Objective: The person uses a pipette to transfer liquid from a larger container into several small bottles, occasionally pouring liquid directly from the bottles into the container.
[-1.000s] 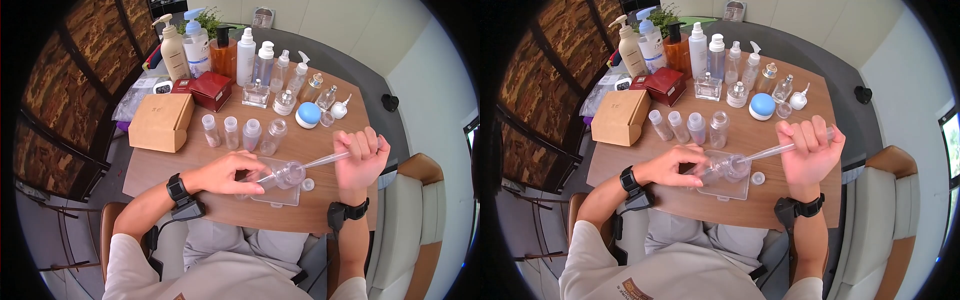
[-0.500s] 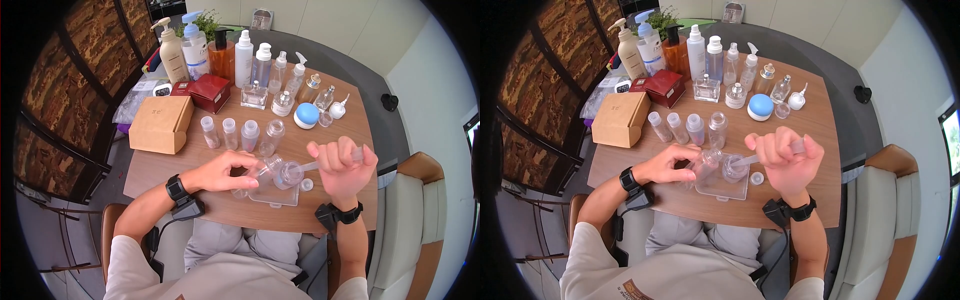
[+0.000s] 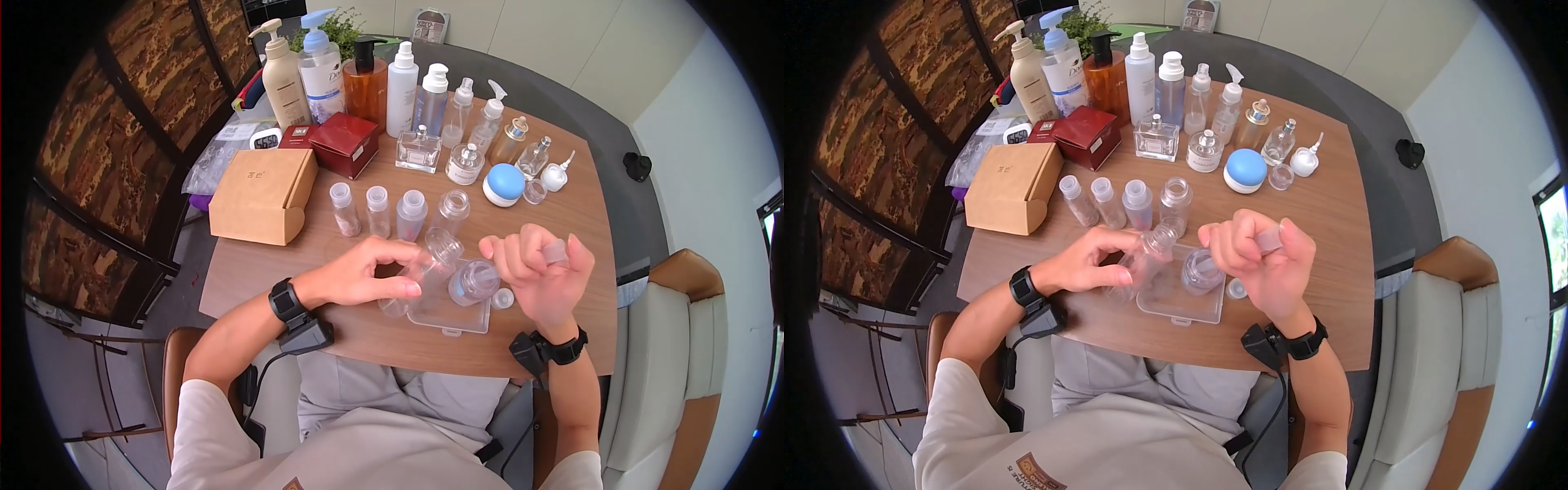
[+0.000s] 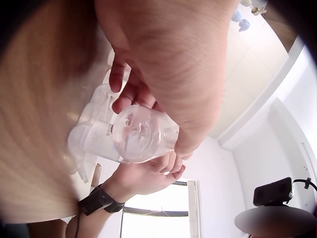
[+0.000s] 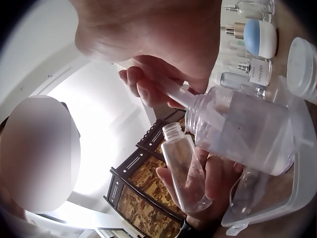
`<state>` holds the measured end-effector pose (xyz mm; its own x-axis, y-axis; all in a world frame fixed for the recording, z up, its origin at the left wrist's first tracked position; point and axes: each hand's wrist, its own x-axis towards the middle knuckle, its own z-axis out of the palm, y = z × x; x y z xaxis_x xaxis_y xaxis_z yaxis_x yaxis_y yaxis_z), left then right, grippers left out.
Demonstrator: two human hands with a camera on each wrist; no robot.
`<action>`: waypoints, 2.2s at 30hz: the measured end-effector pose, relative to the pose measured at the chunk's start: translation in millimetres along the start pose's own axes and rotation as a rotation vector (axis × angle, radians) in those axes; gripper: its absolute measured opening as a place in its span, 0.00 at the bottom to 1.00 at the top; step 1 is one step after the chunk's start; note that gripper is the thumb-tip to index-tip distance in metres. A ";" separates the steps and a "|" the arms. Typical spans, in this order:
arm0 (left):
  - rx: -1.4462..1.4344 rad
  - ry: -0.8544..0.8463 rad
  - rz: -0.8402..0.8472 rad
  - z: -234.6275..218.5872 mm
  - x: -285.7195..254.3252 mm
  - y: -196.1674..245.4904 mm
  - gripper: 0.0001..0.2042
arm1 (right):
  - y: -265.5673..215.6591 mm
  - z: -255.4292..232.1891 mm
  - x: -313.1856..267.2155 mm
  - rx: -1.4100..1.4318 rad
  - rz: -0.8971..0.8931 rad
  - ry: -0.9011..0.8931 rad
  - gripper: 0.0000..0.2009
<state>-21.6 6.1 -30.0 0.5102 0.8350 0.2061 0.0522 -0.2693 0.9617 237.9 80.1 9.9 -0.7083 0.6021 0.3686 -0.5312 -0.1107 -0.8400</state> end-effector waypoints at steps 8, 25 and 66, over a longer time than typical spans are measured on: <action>-0.086 -0.044 0.016 -1.9 0.4 -7.6 0.18 | 1.6 7.1 3.0 -0.128 0.085 0.042 0.24; -0.025 -0.021 0.039 -0.5 1.4 -5.1 0.13 | 3.6 1.5 2.3 -0.105 0.074 0.011 0.25; 0.240 -0.043 0.145 -3.8 5.3 -5.7 0.21 | -15.5 -29.2 6.8 0.673 -0.242 0.377 0.15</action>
<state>-22.5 13.9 -33.6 0.5630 0.7598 0.3253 0.1755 -0.4945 0.8513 254.9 109.0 13.8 -0.3972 0.8830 0.2499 -0.9008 -0.3231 -0.2902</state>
